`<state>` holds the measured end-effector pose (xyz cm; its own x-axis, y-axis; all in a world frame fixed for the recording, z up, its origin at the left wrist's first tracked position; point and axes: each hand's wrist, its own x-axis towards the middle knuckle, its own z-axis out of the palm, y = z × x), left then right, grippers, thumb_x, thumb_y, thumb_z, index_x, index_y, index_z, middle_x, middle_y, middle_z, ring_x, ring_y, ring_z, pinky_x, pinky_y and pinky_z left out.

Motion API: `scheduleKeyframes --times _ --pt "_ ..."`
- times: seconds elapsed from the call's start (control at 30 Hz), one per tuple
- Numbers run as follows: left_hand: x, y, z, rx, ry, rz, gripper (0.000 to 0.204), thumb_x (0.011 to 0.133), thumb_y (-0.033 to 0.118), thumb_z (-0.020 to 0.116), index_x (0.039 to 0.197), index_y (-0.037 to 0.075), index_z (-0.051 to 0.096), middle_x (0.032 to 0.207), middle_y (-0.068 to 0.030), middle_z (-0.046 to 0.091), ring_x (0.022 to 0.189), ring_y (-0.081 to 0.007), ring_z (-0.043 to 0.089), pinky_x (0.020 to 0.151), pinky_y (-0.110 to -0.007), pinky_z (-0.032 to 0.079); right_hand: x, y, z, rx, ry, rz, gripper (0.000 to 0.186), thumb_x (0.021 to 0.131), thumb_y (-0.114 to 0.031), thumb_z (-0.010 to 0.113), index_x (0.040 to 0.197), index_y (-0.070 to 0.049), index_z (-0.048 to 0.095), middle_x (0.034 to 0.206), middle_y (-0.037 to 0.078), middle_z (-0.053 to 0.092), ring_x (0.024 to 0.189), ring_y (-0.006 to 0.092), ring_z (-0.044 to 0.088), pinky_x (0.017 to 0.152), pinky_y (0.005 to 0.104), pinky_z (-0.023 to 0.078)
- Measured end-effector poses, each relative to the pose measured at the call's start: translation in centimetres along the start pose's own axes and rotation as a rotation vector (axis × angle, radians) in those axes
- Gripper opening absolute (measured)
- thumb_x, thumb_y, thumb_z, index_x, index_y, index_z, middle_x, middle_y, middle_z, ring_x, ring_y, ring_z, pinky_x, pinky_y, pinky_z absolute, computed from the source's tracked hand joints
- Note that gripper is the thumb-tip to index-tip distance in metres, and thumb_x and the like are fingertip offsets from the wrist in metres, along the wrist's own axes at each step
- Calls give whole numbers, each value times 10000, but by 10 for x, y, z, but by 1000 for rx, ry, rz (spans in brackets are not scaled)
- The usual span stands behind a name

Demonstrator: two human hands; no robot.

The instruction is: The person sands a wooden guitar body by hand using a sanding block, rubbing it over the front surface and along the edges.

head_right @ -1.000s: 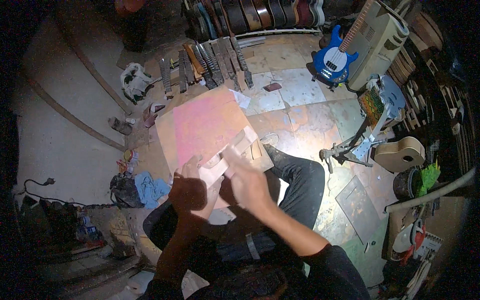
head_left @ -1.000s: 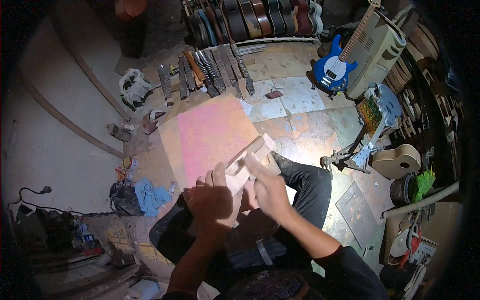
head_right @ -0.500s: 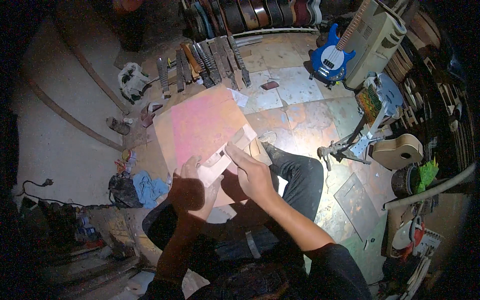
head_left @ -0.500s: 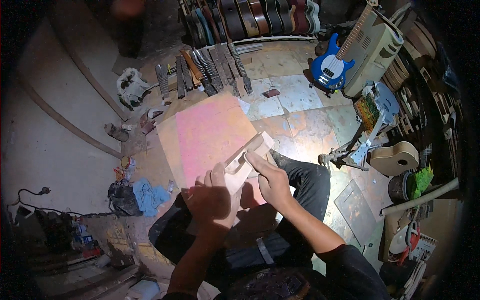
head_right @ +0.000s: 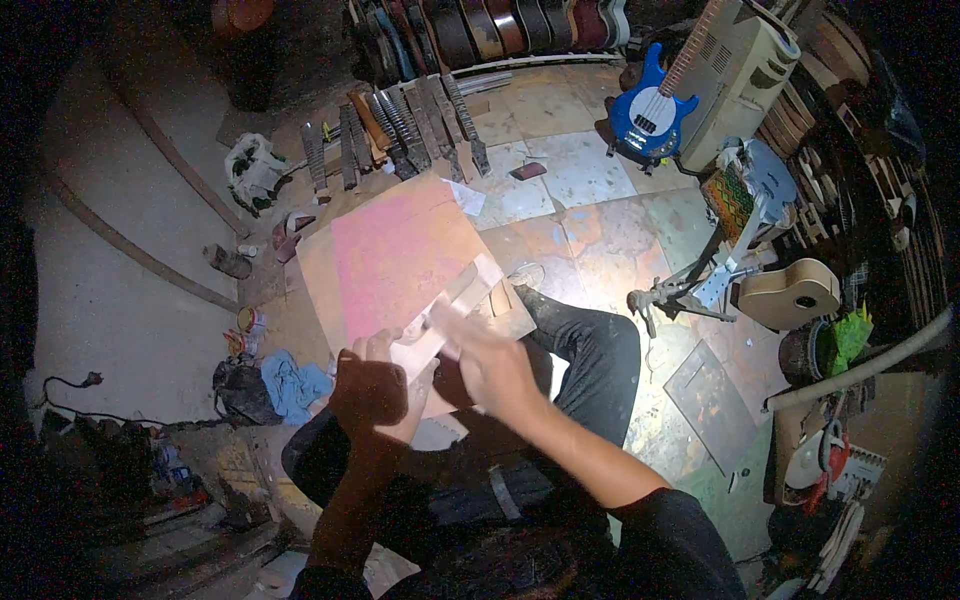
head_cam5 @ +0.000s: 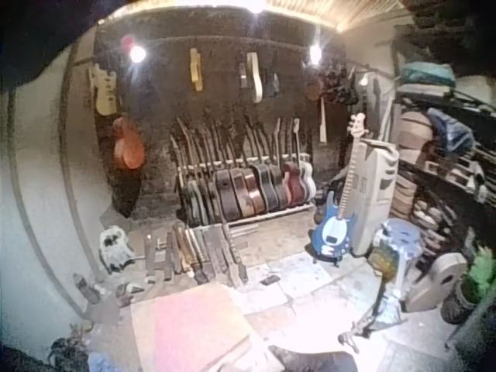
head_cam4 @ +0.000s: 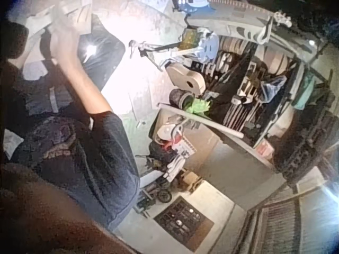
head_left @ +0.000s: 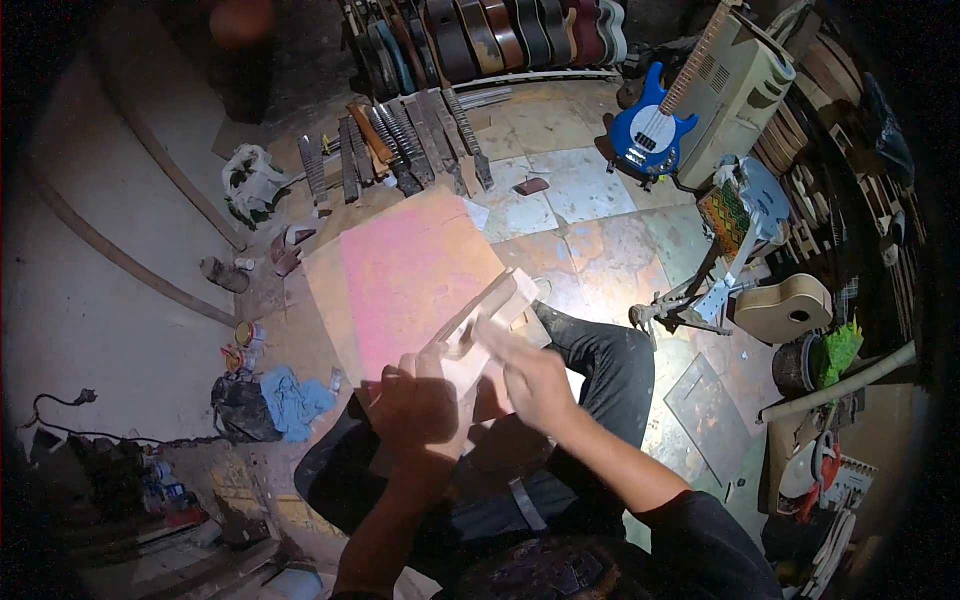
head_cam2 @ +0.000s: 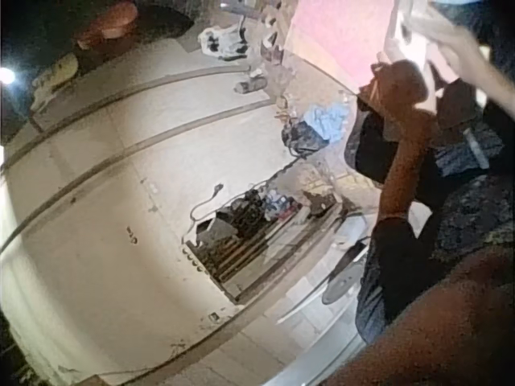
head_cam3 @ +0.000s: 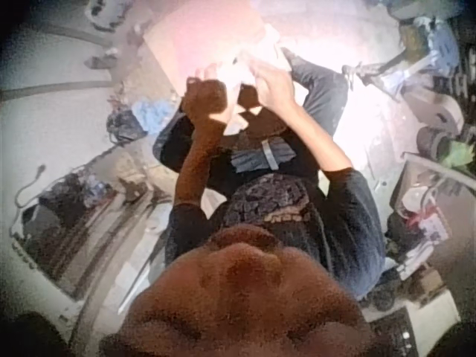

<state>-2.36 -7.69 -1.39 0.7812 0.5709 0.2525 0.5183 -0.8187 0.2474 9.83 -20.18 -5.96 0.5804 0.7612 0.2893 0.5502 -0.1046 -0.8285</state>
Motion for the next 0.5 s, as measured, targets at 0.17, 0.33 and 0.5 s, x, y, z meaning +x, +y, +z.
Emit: scheduleKeyframes --times 0.17,0.33,0.5 --pt "1 -9 6 64 38 22 535 720 324 908 1161 112 690 1055 -106 691 950 -334 672 834 -438 563 -9 -37 9 143 61 4 589 868 196 459 1417 58 622 1427 286 642 1359 343 629 1138 421 485" --pt "5 2 -1 66 21 3 500 730 316 909 1137 122 695 1018 -101 681 944 -328 675 827 -431 559 2 4 9 87 63 52 599 856 164 504 1436 55 608 1457 313 600 1372 407 605 1157 393 459" --pt "0 -16 11 47 138 44 427 764 369 809 1117 168 677 957 -41 642 897 -265 670 753 -418 535 -7 -33 7 65 -8 77 579 866 116 537 1426 5 633 1461 262 608 1345 368 621 1140 372 491"
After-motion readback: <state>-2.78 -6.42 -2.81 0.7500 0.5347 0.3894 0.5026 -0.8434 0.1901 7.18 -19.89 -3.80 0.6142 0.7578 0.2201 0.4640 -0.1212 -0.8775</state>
